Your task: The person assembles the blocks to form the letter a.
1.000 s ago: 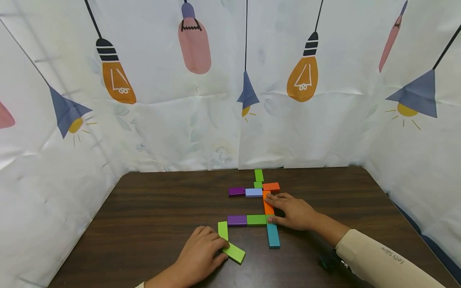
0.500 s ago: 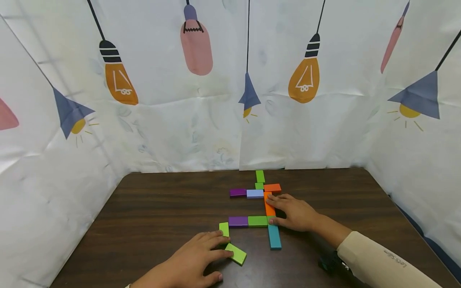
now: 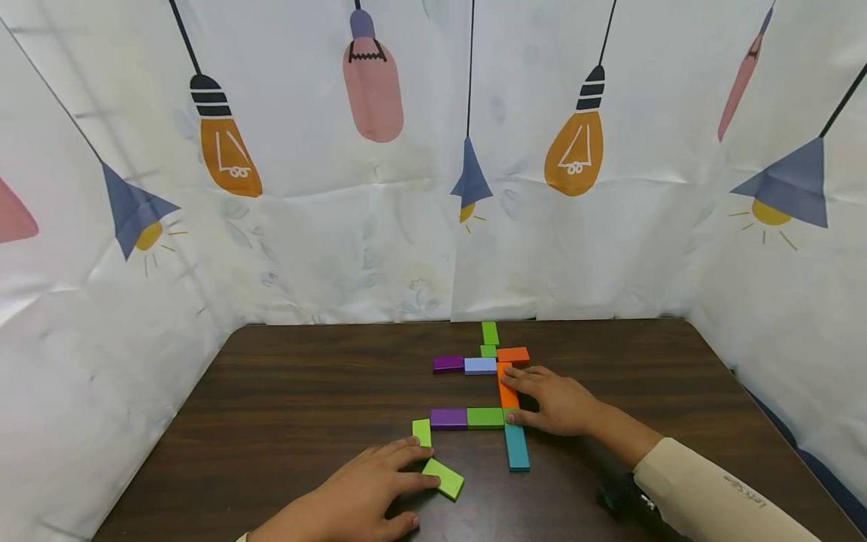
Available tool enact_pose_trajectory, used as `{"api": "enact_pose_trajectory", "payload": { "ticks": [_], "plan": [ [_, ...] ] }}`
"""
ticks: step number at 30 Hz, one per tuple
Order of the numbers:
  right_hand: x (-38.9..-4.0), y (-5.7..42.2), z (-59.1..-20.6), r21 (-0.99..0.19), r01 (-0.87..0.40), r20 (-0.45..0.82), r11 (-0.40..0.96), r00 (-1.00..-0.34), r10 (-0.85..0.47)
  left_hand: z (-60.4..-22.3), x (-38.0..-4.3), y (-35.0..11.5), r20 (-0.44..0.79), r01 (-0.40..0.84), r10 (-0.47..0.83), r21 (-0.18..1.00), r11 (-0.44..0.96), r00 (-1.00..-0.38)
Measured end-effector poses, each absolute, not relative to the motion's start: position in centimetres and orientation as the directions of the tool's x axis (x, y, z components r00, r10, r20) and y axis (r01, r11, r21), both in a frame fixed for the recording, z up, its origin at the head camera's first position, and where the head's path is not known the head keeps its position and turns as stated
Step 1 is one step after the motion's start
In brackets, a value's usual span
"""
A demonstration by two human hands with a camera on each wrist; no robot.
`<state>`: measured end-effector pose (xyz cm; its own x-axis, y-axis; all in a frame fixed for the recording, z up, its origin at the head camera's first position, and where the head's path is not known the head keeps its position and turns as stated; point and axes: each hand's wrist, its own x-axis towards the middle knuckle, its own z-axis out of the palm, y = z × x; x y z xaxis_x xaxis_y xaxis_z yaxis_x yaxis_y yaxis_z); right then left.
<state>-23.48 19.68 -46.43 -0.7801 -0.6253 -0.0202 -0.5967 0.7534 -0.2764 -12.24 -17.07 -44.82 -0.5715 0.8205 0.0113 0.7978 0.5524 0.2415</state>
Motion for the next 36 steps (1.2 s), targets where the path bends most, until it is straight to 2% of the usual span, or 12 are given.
{"api": "enact_pose_trajectory", "payload": {
  "ticks": [7,14,18,25,32,36],
  "plan": [
    [-23.6,19.6,-46.2,-0.271,-0.567,-0.028,0.778,-0.803,-0.595,-44.7,-12.2,-17.0,0.031,0.806,0.826,0.246,0.539,-0.562],
    [-23.9,19.9,-46.1,-0.32,-0.539,0.005,0.779,-0.823,-0.568,-44.9,-12.3,-17.0,0.043,0.806,0.823,0.239,0.542,-0.567],
    [-24.4,20.3,-45.8,-0.301,-0.522,0.066,0.798,-0.847,-0.528,-44.9,-12.2,-17.0,0.058,0.809,0.822,0.229,0.541,-0.566],
    [-26.1,20.9,-45.5,-0.218,-0.533,0.167,0.817,-0.845,-0.507,-44.9,-12.2,-17.0,0.044,0.799,0.815,0.235,0.554,-0.578],
    [-27.6,21.3,-45.6,-0.174,-0.527,0.19,0.832,-0.847,-0.497,-44.8,-12.2,-17.0,0.036,0.795,0.814,0.247,0.555,-0.579],
    [-28.1,21.4,-45.5,-0.179,-0.53,0.158,0.829,-0.847,-0.507,-44.8,-12.2,-17.1,0.04,0.796,0.816,0.251,0.55,-0.577]
  ]
}}
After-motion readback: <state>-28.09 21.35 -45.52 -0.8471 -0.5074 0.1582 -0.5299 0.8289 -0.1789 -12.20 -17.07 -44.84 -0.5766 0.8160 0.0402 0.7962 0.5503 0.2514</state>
